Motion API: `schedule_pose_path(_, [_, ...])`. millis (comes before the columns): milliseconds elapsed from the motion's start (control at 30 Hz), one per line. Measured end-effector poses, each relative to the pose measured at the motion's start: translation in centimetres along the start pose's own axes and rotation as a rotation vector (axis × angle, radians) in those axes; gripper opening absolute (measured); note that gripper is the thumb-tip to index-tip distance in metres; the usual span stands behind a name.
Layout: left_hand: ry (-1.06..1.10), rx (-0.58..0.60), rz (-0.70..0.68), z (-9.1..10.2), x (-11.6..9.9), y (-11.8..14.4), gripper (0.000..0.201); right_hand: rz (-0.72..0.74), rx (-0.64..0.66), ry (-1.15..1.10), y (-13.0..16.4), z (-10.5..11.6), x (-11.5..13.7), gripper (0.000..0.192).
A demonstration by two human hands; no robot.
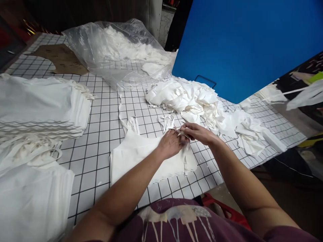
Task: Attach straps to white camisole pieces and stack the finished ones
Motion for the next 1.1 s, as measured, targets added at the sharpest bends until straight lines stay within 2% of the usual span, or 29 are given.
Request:
schedule_pose_path(100, [0.014, 0.011, 0.031, -0.2, 0.3, 0.1, 0.039, -0.118, 0.025, -0.142, 1.6, -0.3, -2.0, 0.038])
schedule_pose_path(200, [-0.003, 0.026, 0.045, -0.5, 0.5, 0.2, 0.044, -0.138, 0.042, -0.134, 2.0, 0.6, -2.7, 0.040])
schedule_pose_path(333, [0.019, 0.039, 0.028, -0.6, 0.7, 0.2, 0.039, -0.056, -0.077, -0.020, 0.8, 4.5, -1.6, 0.040])
schedule_pose_path(433, [0.078, 0.029, 0.025, -0.3, 0.9, 0.2, 0.035, -0.054, -0.111, 0.051, -0.7, 6.5, -1.2, 0.041])
schedule_pose_path(567, [0.199, 0.006, 0.022, 0.6, 1.1, 0.0, 0.025, -0.066, -0.135, 0.100, -2.7, 7.9, -1.3, 0.043])
schedule_pose_path(667, [0.294, -0.011, 0.032, 1.3, 1.2, -0.2, 0.021, -0.007, -0.159, 0.216, -3.0, 8.2, 0.0, 0.045])
schedule_pose_path(800, [0.424, -0.006, 0.098, 1.8, 1.8, -0.6, 0.029, 0.118, -0.145, 0.518, -0.2, 6.9, 3.9, 0.039])
schedule_pose_path(900, [0.545, 0.013, 0.188, 1.9, 2.6, -0.8, 0.037, 0.202, 0.026, 0.616, 2.8, 3.3, 5.9, 0.034])
schedule_pose_path(1000, [0.667, 0.046, 0.288, 1.9, 3.3, -0.9, 0.042, 0.246, 0.216, 0.638, 5.1, -0.7, 5.6, 0.031])
schedule_pose_path(1100, [0.773, 0.052, 0.355, 1.9, 3.9, -0.9, 0.044, 0.234, 0.254, 0.723, 5.8, -2.6, 4.0, 0.026])
Point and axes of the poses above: each hand's wrist, its own y-axis away from the middle knuckle, its own z-axis out of the back of the hand, x = y × z, the point moved 10 cm from there along -y, towards the middle knuckle, and after that the axes turned 12 degrees about z, right-handed, at the moved point
